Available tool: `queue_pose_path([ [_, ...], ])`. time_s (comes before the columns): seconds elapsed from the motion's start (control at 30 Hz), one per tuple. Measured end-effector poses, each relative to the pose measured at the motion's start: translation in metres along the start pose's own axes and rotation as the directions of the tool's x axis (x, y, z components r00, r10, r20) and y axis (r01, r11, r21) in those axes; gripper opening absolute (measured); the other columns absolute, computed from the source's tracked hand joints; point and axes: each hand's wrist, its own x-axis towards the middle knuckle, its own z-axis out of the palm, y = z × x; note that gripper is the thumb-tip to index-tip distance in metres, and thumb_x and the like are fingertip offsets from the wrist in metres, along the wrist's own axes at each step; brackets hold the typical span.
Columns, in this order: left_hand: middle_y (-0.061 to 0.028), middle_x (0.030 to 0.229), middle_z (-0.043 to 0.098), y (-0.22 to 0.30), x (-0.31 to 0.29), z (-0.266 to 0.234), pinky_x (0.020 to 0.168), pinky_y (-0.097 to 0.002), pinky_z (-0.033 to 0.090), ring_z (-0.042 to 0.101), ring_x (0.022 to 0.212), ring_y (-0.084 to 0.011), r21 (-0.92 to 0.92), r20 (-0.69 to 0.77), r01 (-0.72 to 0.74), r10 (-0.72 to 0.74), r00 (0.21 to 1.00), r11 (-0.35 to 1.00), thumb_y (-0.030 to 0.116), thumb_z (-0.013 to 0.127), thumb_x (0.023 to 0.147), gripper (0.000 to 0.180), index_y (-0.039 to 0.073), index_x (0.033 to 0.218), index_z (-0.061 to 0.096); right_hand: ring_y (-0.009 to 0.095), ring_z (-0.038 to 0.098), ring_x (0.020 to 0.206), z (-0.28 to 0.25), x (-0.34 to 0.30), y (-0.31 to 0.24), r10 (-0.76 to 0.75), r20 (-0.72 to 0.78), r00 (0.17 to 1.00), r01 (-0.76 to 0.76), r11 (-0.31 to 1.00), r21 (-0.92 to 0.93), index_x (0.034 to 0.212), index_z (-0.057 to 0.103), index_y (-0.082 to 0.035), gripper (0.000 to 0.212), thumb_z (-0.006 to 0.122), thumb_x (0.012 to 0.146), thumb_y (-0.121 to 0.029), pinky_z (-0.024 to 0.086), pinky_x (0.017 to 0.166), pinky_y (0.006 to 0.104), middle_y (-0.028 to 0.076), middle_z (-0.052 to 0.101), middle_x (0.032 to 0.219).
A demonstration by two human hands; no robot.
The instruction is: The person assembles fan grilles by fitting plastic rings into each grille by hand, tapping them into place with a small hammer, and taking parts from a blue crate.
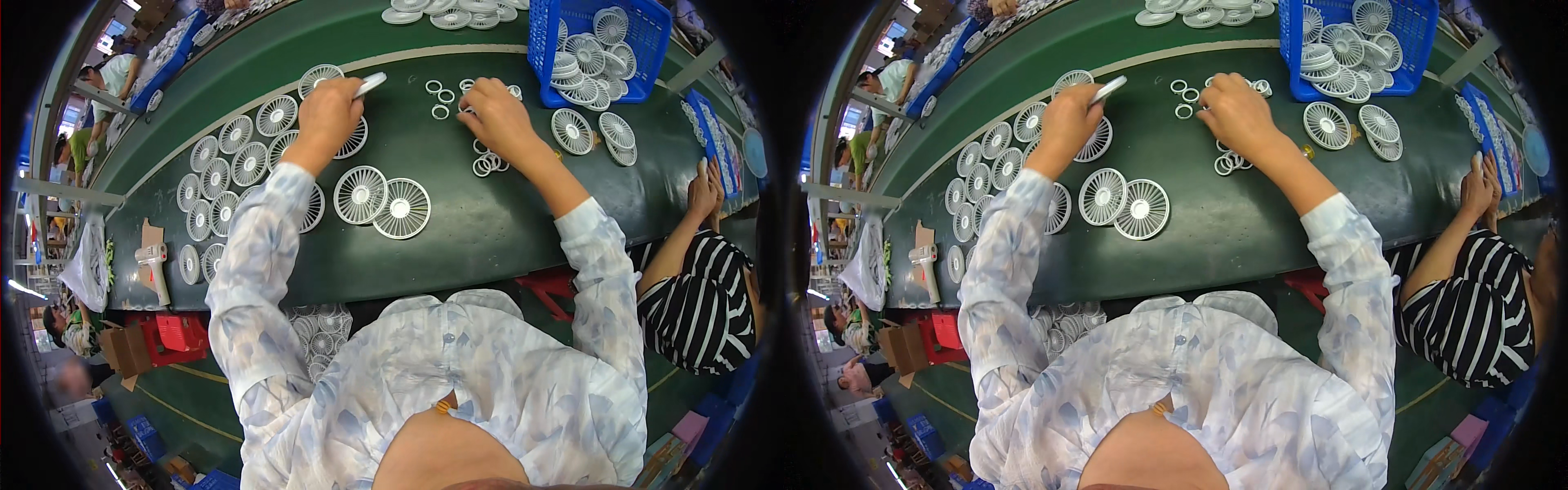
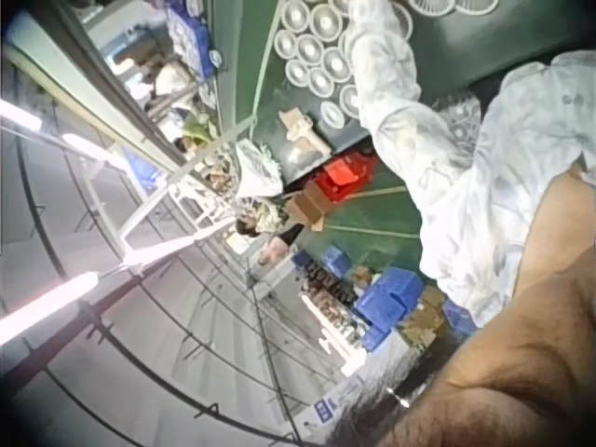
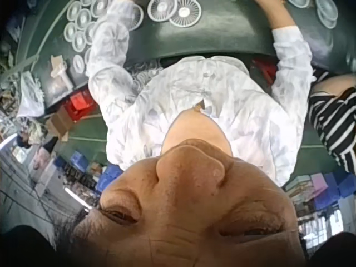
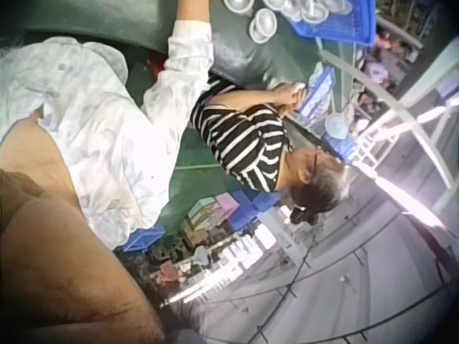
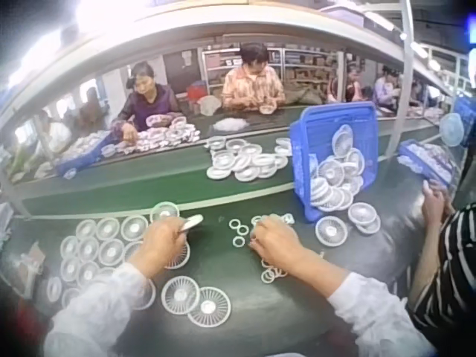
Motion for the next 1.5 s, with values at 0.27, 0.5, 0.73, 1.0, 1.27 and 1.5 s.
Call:
queue_pose_path([
  [0.27, -0.0176, 0.125, 0.062, 0.004, -0.009, 0.023, 0.101, -0.0418, 0.045, 0.057, 0.115, -0.0355, -0.019, 0.000, -0.230, 0.230, 0.973, 0.973, 0.015, 0.070, 0.080, 0.038, 0.003, 0.115, 0.064, 0.027, 0.057, 0.092, 0.028, 0.013, -0.007, -0.142, 0.147, 0.979, 0.153, 0.986, -0.068, 0.076, 0.069, -0.006, 0.015, 0.077, 0.074, -0.019, 0.051, 0.077, 0.0393, 0.008, 0.061, 0.089],
  [0.5, -0.0137, 0.133, 0.057, 0.060, -0.115, -0.066, 0.099, -0.0438, 0.044, 0.053, 0.119, -0.0350, -0.167, 0.370, -0.032, 0.093, 0.924, 0.985, 0.015, 0.087, 0.059, 0.060, 0.006, 0.113, 0.062, 0.028, 0.066, 0.068, 0.009, -0.006, -0.037, -0.003, 0.474, 0.880, -0.284, 0.797, 0.532, 0.090, 0.065, 0.001, 0.014, 0.065, 0.084, -0.012, 0.053, 0.065, 0.0377, 0.014, 0.068, 0.079],
  [0.73, -0.0156, 0.110, 0.067, 0.049, -0.155, -0.030, 0.086, -0.0414, 0.054, 0.066, 0.100, -0.0317, 0.020, -0.025, -0.171, 0.171, 0.985, 0.985, 0.003, 0.066, 0.071, 0.034, 0.005, 0.105, 0.063, 0.030, 0.055, 0.082, 0.027, -0.006, -0.026, -0.228, 0.219, 0.949, 0.104, 0.879, 0.465, 0.082, 0.057, 0.001, 0.010, 0.062, 0.086, -0.007, 0.045, 0.073, 0.0392, 0.013, 0.052, 0.083],
  [1.0, -0.0052, 0.075, 0.064, 0.089, -0.156, -0.038, 0.051, -0.0295, 0.047, 0.061, 0.061, -0.0128, -0.913, 0.021, 0.292, -0.681, 0.732, 0.285, 0.007, 0.062, 0.084, 0.017, 0.002, 0.099, 0.056, 0.033, 0.062, 0.089, -0.022, -0.024, -0.049, -0.204, 0.494, 0.845, -0.003, 0.923, 0.386, 0.102, 0.064, 0.006, 0.025, 0.065, 0.077, 0.008, 0.049, 0.077, 0.0355, 0.017, 0.058, 0.095],
  [1.27, -0.0127, 0.109, 0.064, 0.099, -0.149, -0.051, 0.073, -0.0365, 0.061, 0.068, 0.096, -0.0235, -0.846, 0.492, 0.246, -0.513, 0.704, -0.474, 0.008, 0.057, 0.091, 0.028, 0.000, 0.117, 0.051, 0.031, 0.060, 0.079, -0.026, -0.002, -0.067, -0.233, 0.416, 0.879, 0.048, 0.911, 0.409, 0.104, 0.063, 0.001, 0.026, 0.067, 0.078, 0.001, 0.049, 0.070, 0.0369, 0.014, 0.055, 0.093],
  [1.5, -0.0108, 0.111, 0.067, 0.123, -0.146, -0.037, 0.078, -0.0314, 0.061, 0.069, 0.094, -0.0172, -0.835, 0.518, 0.358, -0.378, 0.768, -0.417, 0.011, 0.055, 0.099, 0.027, -0.003, 0.121, 0.057, 0.012, 0.061, 0.075, -0.044, -0.035, -0.123, -0.021, 0.173, 0.985, -0.117, 0.657, 0.745, 0.105, 0.066, -0.001, 0.029, 0.073, 0.077, 0.004, 0.050, 0.061, 0.0237, 0.008, 0.062, 0.102],
])
